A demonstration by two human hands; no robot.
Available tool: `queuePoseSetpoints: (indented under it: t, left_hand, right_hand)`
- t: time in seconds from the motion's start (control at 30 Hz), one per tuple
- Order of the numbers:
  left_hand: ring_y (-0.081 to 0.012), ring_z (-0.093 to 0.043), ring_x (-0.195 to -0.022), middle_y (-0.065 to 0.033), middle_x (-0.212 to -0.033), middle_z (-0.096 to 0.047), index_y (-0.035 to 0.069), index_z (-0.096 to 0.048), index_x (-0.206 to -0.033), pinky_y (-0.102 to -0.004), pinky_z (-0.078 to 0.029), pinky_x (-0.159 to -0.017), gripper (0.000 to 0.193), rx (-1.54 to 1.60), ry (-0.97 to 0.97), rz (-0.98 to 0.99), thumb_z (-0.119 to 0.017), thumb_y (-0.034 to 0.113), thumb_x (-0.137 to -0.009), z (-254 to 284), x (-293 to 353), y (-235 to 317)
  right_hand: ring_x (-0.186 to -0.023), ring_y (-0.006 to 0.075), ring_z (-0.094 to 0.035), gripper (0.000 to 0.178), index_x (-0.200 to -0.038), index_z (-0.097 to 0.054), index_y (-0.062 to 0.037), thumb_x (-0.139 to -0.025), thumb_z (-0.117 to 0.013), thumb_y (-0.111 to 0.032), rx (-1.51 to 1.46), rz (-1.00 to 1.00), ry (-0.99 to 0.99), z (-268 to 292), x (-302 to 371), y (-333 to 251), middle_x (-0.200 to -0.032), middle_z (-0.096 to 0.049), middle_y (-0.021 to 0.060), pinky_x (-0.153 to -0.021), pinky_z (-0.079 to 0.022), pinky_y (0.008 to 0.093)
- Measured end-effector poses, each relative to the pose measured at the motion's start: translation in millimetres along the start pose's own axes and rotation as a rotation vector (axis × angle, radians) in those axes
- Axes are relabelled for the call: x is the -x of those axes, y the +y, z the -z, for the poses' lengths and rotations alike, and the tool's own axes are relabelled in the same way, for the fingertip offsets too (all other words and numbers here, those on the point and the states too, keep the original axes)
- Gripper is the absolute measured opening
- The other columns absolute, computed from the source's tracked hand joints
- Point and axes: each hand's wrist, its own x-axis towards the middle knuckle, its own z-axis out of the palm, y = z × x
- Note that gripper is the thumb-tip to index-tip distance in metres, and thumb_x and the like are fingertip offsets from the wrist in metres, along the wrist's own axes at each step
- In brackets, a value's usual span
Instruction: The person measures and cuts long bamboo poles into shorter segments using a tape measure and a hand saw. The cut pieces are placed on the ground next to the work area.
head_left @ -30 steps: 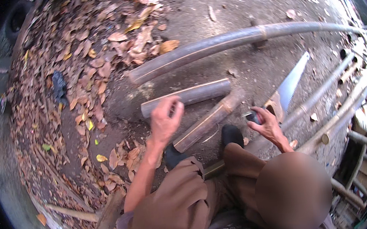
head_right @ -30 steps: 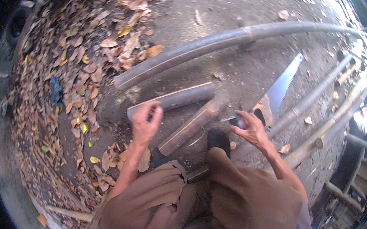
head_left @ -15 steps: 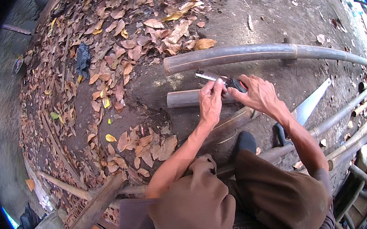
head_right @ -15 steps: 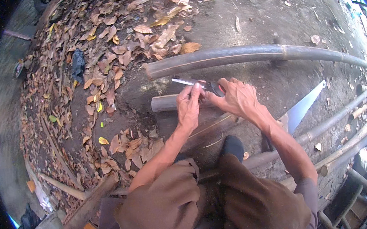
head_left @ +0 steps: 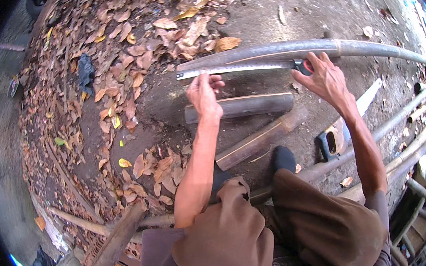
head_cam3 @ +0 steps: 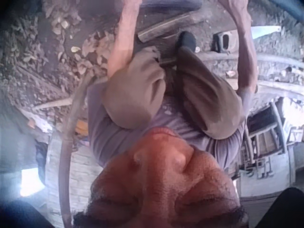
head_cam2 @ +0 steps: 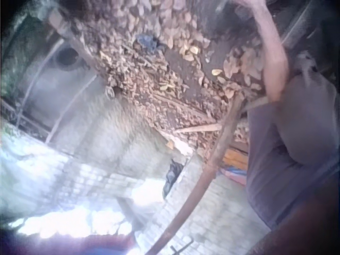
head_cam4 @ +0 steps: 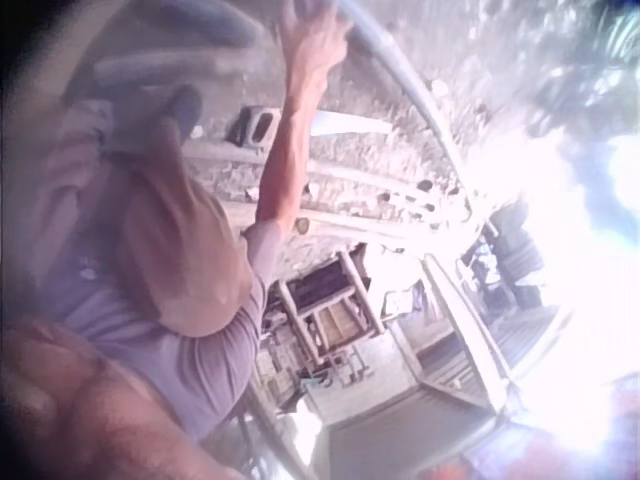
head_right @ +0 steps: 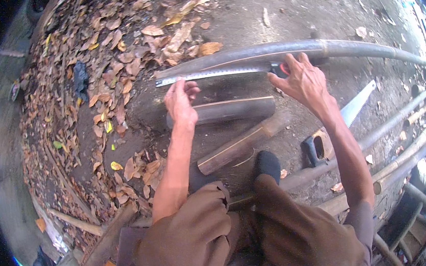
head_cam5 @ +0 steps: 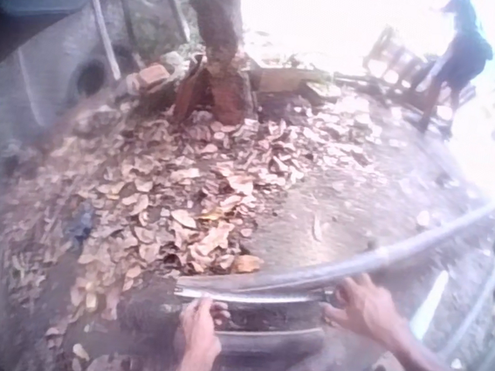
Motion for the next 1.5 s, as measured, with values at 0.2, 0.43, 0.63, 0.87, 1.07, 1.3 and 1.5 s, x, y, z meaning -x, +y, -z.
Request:
queuePoseSetpoints:
  t: [0.2,0.43,0.63,0.87,1.07,1.3,1.5]
  left_hand:
    - [-0.0144,-0.066,-0.065,-0.0078,-0.081,-0.071,0.001,-0.065,-0.103,-0.0241,-0.045,-0.055,0.035,-0.147,-0.199,0.077,-0.059,0.035,-0.100,16.1,-7.8,4.5]
    - [-0.0103,-0.065,-0.074,-0.0067,-0.090,-0.071,0.002,-0.066,-0.108,-0.0243,-0.050,-0.066,0.032,-0.733,-0.689,0.053,-0.060,0.032,-0.100,-4.5,9.2,80.7]
    - [-0.0169,-0.064,-0.081,-0.0098,-0.088,-0.068,-0.001,-0.068,-0.106,-0.0293,-0.051,-0.073,0.036,-1.421,-0.991,-0.377,-0.057,0.033,-0.100,-91.5,-12.9,143.6]
    - [-0.0278,-0.064,-0.107,-0.0222,-0.114,-0.067,-0.002,-0.061,-0.124,-0.0382,-0.049,-0.093,0.063,-1.553,-1.063,-0.546,-0.056,0.053,-0.095,-157.7,-49.6,48.7]
    - [-0.0315,-0.059,-0.117,-0.0202,-0.129,-0.061,0.003,-0.055,-0.138,-0.0453,-0.046,-0.097,0.087,-1.496,-1.009,0.055,-0.059,0.069,-0.083,-185.4,-53.9,17.0]
    - [-0.0312,-0.061,-0.113,-0.0206,-0.125,-0.063,-0.001,-0.057,-0.135,-0.0466,-0.048,-0.093,0.096,-1.530,-1.061,0.067,-0.061,0.074,-0.077,-192.2,-52.7,13.4]
    - [-0.0306,-0.064,-0.108,-0.0212,-0.120,-0.066,-0.003,-0.058,-0.133,-0.0444,-0.048,-0.093,0.096,-1.521,-1.067,0.019,-0.060,0.074,-0.077,-189.9,-53.5,13.2]
  right_hand:
    - [-0.100,0.0323,-0.065,0.050,-0.108,-0.058,-0.0045,-0.081,-0.071,-0.046,-0.079,-0.049,0.133,0.8,-9.8,34.3,-0.101,-0.066,0.0177,-0.084,-0.053,0.0446]
    - [-0.104,0.0337,-0.063,0.051,-0.109,-0.064,-0.0047,-0.078,-0.073,-0.044,-0.171,-0.106,0.195,-3.9,-11.7,101.9,-0.105,-0.066,0.0192,-0.089,-0.052,0.0446]
    - [-0.104,0.0345,-0.064,0.053,-0.112,-0.067,-0.0063,-0.079,-0.073,-0.046,-0.186,-0.147,0.161,-9.4,-20.7,102.5,-0.106,-0.065,0.0214,-0.089,-0.053,0.0456]
    - [-0.103,0.0349,-0.064,0.049,-0.109,-0.069,-0.0064,-0.079,-0.073,-0.045,-0.223,-0.140,0.217,-10.3,-25.2,100.5,-0.103,-0.066,0.0219,-0.090,-0.053,0.0469]
    - [-0.101,0.0346,-0.065,0.056,-0.112,-0.069,-0.0062,-0.079,-0.072,-0.051,-0.209,-0.171,0.144,-8.0,-29.4,102.2,-0.103,-0.067,0.0216,-0.089,-0.052,0.0459]
    - [-0.097,0.0346,-0.066,0.057,-0.113,-0.069,-0.0060,-0.079,-0.071,-0.052,-0.189,-0.180,0.176,-10.4,-27.2,104.5,-0.102,-0.068,0.0210,-0.087,-0.053,0.0455]
    - [-0.099,0.0353,-0.065,0.062,-0.117,-0.067,-0.0056,-0.079,-0.071,-0.054,-0.188,-0.188,0.104,-7.6,-27.6,103.8,-0.103,-0.066,0.0211,-0.088,-0.052,0.0462]
